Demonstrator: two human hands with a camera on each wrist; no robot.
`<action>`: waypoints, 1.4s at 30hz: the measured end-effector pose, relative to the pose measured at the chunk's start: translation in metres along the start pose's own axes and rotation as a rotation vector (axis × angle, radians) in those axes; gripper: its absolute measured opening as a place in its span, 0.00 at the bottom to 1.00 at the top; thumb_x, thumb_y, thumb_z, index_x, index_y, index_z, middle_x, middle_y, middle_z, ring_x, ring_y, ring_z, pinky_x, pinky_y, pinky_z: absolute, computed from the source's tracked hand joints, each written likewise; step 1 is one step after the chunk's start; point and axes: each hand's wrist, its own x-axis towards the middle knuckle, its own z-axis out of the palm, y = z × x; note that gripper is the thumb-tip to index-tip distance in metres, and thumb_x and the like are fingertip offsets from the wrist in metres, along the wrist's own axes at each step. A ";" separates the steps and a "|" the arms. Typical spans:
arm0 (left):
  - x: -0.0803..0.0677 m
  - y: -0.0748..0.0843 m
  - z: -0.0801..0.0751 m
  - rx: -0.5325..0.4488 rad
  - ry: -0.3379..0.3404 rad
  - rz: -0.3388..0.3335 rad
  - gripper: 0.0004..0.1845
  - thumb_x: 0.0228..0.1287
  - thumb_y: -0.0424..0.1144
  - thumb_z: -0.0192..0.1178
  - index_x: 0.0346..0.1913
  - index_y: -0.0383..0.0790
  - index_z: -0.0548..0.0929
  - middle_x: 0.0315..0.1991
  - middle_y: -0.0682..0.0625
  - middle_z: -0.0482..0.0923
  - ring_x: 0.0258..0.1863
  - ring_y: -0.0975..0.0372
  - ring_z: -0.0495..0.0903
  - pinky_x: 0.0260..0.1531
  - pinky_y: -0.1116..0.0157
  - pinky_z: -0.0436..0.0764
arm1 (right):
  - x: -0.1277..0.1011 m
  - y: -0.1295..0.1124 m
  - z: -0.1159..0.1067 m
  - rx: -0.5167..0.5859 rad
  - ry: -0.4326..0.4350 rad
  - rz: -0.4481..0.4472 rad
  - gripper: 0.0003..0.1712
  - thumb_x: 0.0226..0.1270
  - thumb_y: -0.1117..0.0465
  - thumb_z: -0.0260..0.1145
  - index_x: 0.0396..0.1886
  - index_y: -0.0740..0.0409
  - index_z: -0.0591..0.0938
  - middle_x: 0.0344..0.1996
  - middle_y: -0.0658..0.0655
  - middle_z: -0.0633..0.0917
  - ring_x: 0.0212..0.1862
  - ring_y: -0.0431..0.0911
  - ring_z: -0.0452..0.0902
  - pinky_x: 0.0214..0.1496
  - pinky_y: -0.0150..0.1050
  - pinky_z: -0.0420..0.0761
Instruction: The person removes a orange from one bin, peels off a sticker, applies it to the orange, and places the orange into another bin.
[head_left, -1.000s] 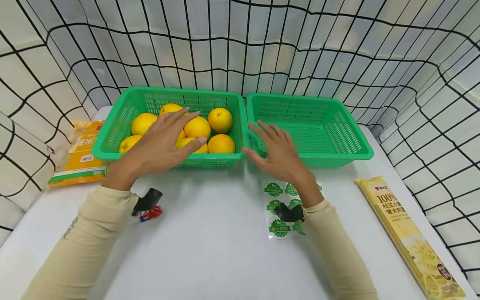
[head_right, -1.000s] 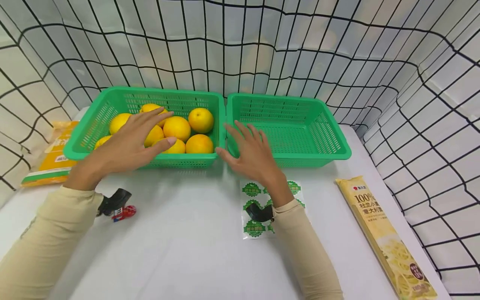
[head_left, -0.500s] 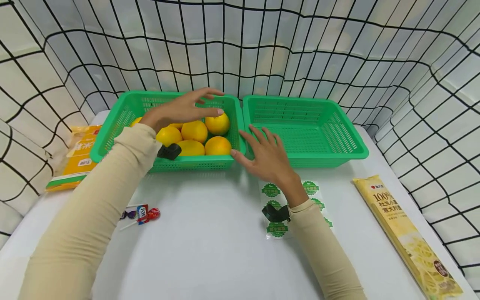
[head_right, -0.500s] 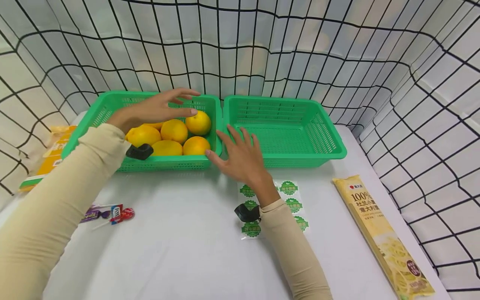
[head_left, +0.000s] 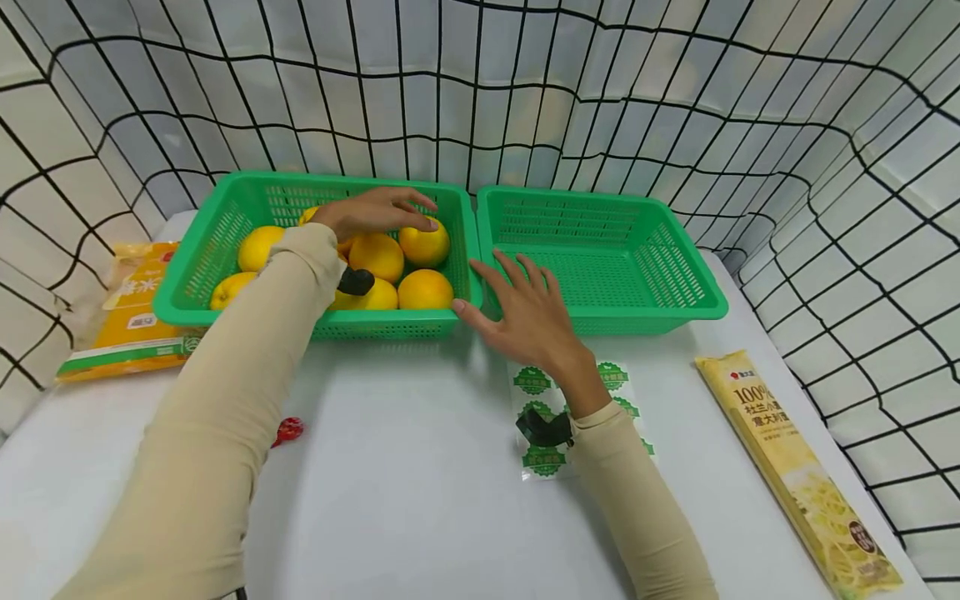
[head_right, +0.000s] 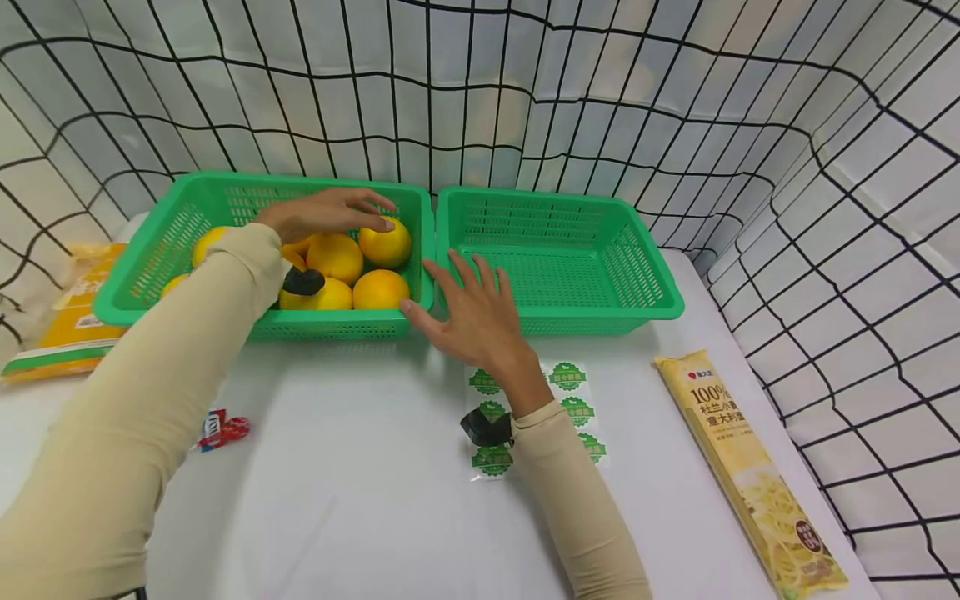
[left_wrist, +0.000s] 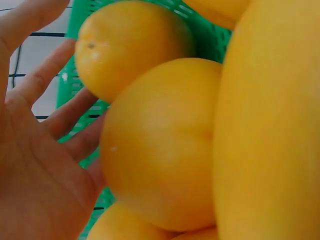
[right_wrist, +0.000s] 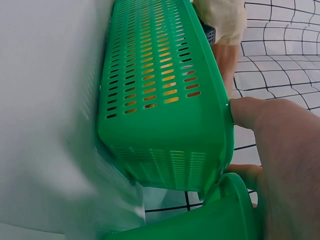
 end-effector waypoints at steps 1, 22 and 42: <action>0.003 0.000 0.001 0.018 -0.001 -0.002 0.38 0.77 0.60 0.59 0.82 0.49 0.64 0.83 0.40 0.57 0.79 0.44 0.60 0.77 0.39 0.59 | 0.000 0.000 0.000 0.000 0.000 0.001 0.44 0.78 0.24 0.45 0.86 0.34 0.58 0.86 0.51 0.55 0.86 0.58 0.44 0.84 0.64 0.44; 0.015 0.020 0.007 0.142 -0.016 -0.065 0.35 0.73 0.54 0.61 0.75 0.43 0.64 0.72 0.38 0.64 0.58 0.48 0.71 0.57 0.52 0.76 | 0.000 -0.003 0.001 0.013 0.000 -0.010 0.44 0.77 0.24 0.45 0.86 0.34 0.59 0.86 0.51 0.55 0.86 0.58 0.45 0.84 0.64 0.45; -0.138 0.027 0.043 -0.299 0.243 0.271 0.28 0.74 0.41 0.67 0.71 0.48 0.68 0.72 0.50 0.70 0.68 0.57 0.71 0.62 0.64 0.78 | -0.002 0.012 -0.009 0.084 -0.013 -0.053 0.42 0.78 0.28 0.50 0.85 0.36 0.62 0.86 0.49 0.55 0.86 0.60 0.46 0.84 0.64 0.46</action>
